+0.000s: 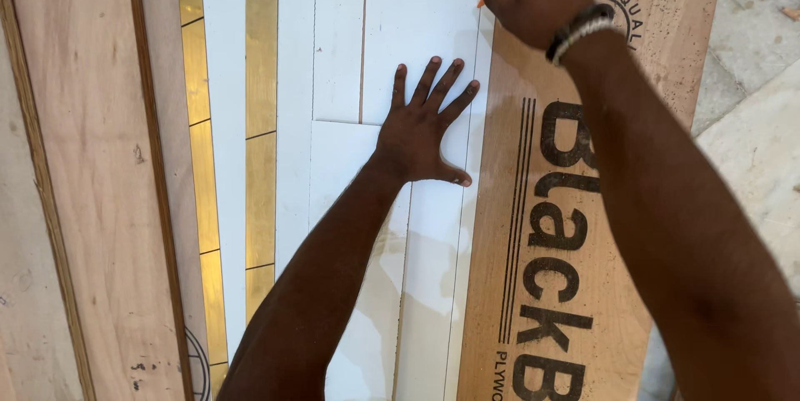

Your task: The person marks a white rectangular board with a pencil and then uses a utility knife to cut along the marked line. The person also uses a hand plane to smooth the cut edge of the board.

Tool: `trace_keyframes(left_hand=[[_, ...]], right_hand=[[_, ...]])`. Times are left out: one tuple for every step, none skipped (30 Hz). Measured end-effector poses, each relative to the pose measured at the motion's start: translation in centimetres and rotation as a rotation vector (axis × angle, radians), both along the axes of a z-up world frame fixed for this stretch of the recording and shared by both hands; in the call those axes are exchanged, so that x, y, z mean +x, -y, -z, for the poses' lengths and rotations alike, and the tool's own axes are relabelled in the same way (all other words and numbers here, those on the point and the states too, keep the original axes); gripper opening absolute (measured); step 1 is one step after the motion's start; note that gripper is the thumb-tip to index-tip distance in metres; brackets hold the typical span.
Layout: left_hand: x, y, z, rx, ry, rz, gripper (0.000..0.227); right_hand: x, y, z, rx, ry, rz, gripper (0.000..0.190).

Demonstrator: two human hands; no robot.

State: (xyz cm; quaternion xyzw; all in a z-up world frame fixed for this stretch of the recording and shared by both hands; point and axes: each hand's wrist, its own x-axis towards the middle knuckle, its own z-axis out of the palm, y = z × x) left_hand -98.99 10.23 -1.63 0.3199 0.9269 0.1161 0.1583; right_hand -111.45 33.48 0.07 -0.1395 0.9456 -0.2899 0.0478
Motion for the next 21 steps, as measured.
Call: trace_keyframes(left_hand=[[0.0, 0.0, 0.0, 0.005, -0.003, -0.001, 0.153], [0.1, 0.0, 0.0, 0.010, -0.005, -0.002, 0.153], [0.1, 0.1, 0.0, 0.002, -0.003, -0.003, 0.153], [0.0, 0.0, 0.1, -0.006, -0.001, -0.004, 0.153], [0.1, -0.1, 0.2, -0.014, 0.003, 0.001, 0.154], [0.2, 0.0, 0.2, 0.003, -0.001, 0.001, 0.153], [0.2, 0.1, 0.3, 0.023, -0.010, -0.001, 0.153], [0.2, 0.1, 0.3, 0.043, -0.018, -0.003, 0.153], [0.0, 0.1, 0.3, 0.037, -0.014, -0.005, 0.153], [-0.1, 0.1, 0.3, 0.031, -0.010, -0.007, 0.153], [0.1, 0.1, 0.3, 0.025, 0.000, -0.011, 0.153], [0.2, 0.1, 0.3, 0.021, 0.005, -0.008, 0.153], [0.2, 0.1, 0.3, 0.017, 0.006, -0.007, 0.153], [0.2, 0.1, 0.2, 0.012, 0.007, -0.005, 0.153], [0.2, 0.1, 0.1, -0.003, 0.010, -0.001, 0.153], [0.1, 0.0, 0.0, -0.019, 0.014, 0.003, 0.153], [-0.1, -0.1, 0.0, -0.035, 0.018, 0.006, 0.154], [-0.2, -0.1, -0.1, -0.051, 0.027, 0.009, 0.154], [-0.2, -0.1, -0.2, -0.068, 0.034, 0.011, 0.153], [-0.1, -0.1, -0.2, -0.085, 0.042, 0.013, 0.153], [0.0, -0.2, -0.3, -0.086, 0.044, 0.013, 0.153]], right_hand=[[-0.8, 0.4, -0.7, 0.069, 0.073, 0.017, 0.034], [-1.4, 0.9, -1.2, 0.138, 0.146, 0.034, 0.033], [-1.8, 1.3, -1.6, 0.203, 0.173, 0.037, 0.034], [-2.1, 1.6, -1.9, 0.267, 0.200, 0.039, 0.036], [-2.2, 1.8, -1.9, 0.331, 0.229, 0.045, 0.038], [-2.3, 2.0, -1.7, 0.324, 0.221, 0.036, 0.039], [-2.3, 2.3, -1.4, 0.320, 0.209, 0.025, 0.039], [-2.3, 2.5, -1.1, 0.315, 0.197, 0.015, 0.040], [-2.4, 2.5, -0.8, 0.304, 0.195, 0.024, 0.040], [-2.5, 2.5, -0.5, 0.293, 0.194, 0.032, 0.039], [-2.3, 2.5, 0.0, 0.283, 0.198, 0.039, 0.039], [-2.2, 2.4, 0.4, 0.296, 0.204, 0.041, 0.041], [-2.2, 2.3, 0.7, 0.308, 0.205, 0.042, 0.042], [-2.3, 2.3, 0.9, 0.321, 0.206, 0.043, 0.044], [-2.4, 2.2, 1.1, 0.331, 0.204, 0.031, 0.044], [-2.5, 2.1, 1.2, 0.342, 0.201, 0.018, 0.043], [-2.7, 2.1, 1.3, 0.352, 0.198, 0.005, 0.043], [-2.9, 2.1, 1.3, 0.358, 0.203, 0.007, 0.043], [-2.9, 2.2, 1.3, 0.363, 0.208, 0.009, 0.043], [-2.9, 2.3, 1.4, 0.369, 0.212, 0.011, 0.043], [-2.8, 2.3, 1.4, 0.365, 0.205, 0.010, 0.043]])
